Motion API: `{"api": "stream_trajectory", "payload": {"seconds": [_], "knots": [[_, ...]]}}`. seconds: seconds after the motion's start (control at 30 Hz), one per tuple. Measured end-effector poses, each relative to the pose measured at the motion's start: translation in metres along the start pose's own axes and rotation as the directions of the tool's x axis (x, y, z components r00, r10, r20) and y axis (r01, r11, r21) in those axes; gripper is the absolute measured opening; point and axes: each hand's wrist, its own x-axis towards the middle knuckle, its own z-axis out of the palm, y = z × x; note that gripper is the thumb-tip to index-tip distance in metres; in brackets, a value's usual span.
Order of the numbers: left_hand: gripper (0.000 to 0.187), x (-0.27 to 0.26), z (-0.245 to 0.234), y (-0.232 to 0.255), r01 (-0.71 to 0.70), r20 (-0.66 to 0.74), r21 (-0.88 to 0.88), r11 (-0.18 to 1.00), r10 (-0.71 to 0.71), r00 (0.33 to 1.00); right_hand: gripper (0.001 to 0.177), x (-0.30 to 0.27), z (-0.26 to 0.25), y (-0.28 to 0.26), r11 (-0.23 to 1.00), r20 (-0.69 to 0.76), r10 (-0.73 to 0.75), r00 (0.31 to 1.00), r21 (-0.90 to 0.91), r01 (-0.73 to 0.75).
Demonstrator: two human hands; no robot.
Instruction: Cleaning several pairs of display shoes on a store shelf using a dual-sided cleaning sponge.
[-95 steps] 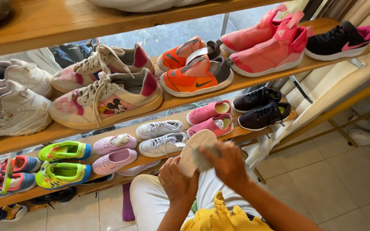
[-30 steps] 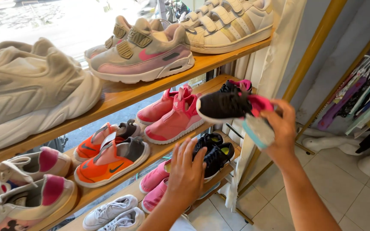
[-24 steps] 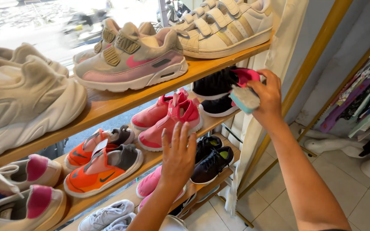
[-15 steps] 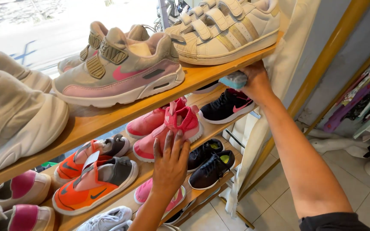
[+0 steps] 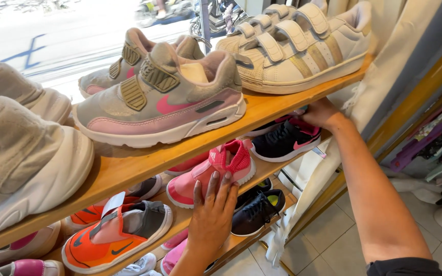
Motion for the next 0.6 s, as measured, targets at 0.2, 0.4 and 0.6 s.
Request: {"api": "stream_trajectory", "payload": {"seconds": [0.2, 0.4, 0.6], "knots": [[0.051, 0.0, -0.001, 0.001, 0.018, 0.009, -0.03, 0.999, -0.018, 1.0, 0.037, -0.023, -0.029, -0.123, 0.935, -0.166, 0.223, 0.961, -0.242, -0.259], [0.05, 0.004, -0.002, -0.001, 0.003, -0.042, -0.077, 0.997, -0.006, 0.999, 0.051, -0.07, -0.096, -0.245, 0.993, -0.067, 0.042, 0.997, -0.106, -0.049], [0.051, 0.007, 0.003, 0.0, -0.006, -0.087, -0.077, 0.997, -0.001, 0.996, 0.045, -0.044, -0.174, -0.262, 0.95, -0.448, -0.306, 0.84, -0.197, 0.241]]}}
